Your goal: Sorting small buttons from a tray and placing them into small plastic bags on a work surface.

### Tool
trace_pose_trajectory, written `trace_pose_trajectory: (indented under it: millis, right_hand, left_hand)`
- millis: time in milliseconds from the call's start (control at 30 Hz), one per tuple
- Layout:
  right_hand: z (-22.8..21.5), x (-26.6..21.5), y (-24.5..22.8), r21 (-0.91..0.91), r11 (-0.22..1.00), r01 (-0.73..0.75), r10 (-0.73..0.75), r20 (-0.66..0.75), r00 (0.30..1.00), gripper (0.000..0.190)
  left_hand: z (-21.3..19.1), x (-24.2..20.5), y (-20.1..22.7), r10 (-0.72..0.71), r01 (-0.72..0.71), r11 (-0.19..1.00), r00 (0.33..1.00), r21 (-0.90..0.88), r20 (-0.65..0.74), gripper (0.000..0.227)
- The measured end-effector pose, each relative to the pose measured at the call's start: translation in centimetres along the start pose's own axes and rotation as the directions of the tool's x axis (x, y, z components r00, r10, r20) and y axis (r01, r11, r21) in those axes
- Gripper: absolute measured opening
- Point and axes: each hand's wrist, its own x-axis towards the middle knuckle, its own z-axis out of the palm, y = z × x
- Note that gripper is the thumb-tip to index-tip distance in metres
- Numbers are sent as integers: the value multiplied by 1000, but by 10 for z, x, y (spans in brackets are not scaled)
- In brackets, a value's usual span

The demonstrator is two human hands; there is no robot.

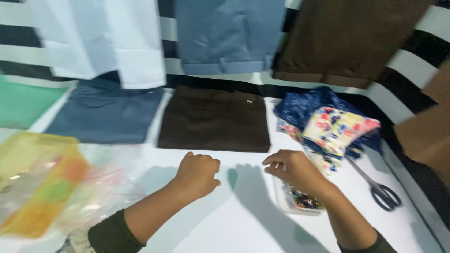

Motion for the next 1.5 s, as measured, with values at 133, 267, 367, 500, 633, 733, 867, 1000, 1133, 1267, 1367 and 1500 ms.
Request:
trace_pose_trajectory:
  millis: [133,267,367,500,633,733,867,1000,1133,1267,1367,1500]
  right_hand:
    - [-36,-34,42,10,990,-141,141,-91,986,21]
    - [-40,-48,86,-21,973,-228,223,-126,967,22]
    - [-33,-49,110,-38,968,-249,242,-124,962,23]
    - [-25,-40,120,-108,941,-320,311,-93,946,25]
    - [-22,-38,117,-171,922,-348,340,-78,937,22]
    - [-27,-42,106,-314,866,-390,418,26,908,20]
    - [-30,-48,78,-480,785,-392,479,69,875,23]
    - [-16,-47,109,-485,806,-338,407,42,912,21]
    - [0,-52,155,-430,877,-216,257,39,966,33]
    - [-2,-50,147,-323,904,-280,311,48,949,22]
    - [-1,-51,148,-308,907,-287,314,42,948,19]
    - [-5,-50,144,-265,945,-192,191,-28,981,21]
  left_hand:
    - [14,43,57,135,-135,988,991,-77,-8,23]
    - [23,74,105,231,-252,955,963,-159,-137,20]
    - [38,98,129,263,-322,924,927,-207,-268,18]
    - [60,130,144,246,-352,907,889,-232,-387,13]
    - [74,143,156,233,-366,888,880,-277,-415,6]
    - [74,140,165,279,-412,861,873,-297,-400,3]
    - [82,135,173,337,-400,863,910,-308,-240,5]
    - [87,142,177,327,-372,884,925,-283,-194,10]
    - [106,151,171,318,-343,924,934,-168,-162,11]
    - [108,151,165,277,-323,913,939,-249,-203,6]
    - [112,149,161,270,-339,897,928,-284,-256,10]
    - [119,152,158,269,-385,875,891,-294,-367,14]
